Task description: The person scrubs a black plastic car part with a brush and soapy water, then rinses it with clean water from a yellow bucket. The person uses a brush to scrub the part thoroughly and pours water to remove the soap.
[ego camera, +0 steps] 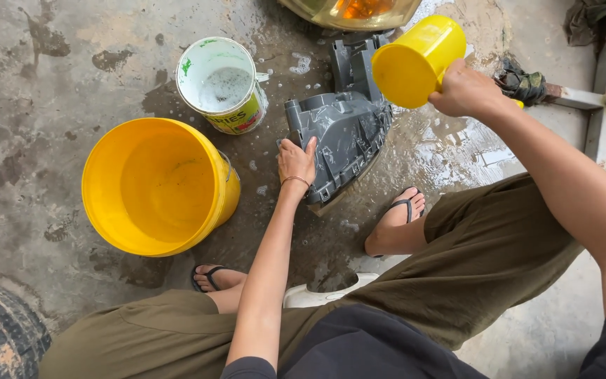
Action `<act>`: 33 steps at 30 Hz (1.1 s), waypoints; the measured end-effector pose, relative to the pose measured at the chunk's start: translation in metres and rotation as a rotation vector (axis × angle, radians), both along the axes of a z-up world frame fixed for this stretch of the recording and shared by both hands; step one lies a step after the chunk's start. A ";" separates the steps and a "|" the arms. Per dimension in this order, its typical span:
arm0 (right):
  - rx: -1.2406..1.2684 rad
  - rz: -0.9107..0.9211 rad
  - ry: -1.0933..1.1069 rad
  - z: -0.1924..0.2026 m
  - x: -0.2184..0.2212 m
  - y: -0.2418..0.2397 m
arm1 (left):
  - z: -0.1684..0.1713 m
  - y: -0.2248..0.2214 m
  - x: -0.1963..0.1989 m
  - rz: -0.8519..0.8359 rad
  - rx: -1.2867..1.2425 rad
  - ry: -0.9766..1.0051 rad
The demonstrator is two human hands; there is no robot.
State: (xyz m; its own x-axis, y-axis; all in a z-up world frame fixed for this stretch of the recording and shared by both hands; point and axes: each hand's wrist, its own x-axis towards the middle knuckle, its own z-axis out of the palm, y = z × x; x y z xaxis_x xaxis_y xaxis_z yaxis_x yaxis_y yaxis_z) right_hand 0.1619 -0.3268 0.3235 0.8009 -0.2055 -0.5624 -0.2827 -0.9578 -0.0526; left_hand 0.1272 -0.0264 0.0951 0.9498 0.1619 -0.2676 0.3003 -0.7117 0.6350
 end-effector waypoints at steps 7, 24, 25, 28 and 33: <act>0.052 -0.087 -0.041 -0.022 0.021 -0.008 | 0.005 0.001 -0.003 -0.012 0.002 -0.008; 0.315 -0.235 -0.489 -0.093 0.055 -0.007 | 0.004 0.000 -0.010 -0.021 0.013 -0.013; 0.311 -0.238 -0.488 -0.090 0.050 -0.004 | 0.003 0.000 -0.010 -0.025 0.011 -0.011; 0.269 -0.184 -0.468 -0.081 0.031 0.008 | 0.003 0.000 -0.012 -0.021 0.018 -0.026; 0.258 -0.142 -0.640 -0.064 0.014 0.046 | -0.004 0.001 -0.013 -0.003 0.012 -0.030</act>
State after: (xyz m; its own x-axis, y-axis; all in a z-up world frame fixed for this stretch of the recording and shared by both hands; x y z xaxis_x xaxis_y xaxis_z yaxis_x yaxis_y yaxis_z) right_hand 0.1758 -0.2808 0.2598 0.9660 -0.2561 -0.0350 -0.2420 -0.8483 -0.4710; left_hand 0.1147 -0.0257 0.0915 0.9579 0.1621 -0.2370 0.2790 -0.7199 0.6355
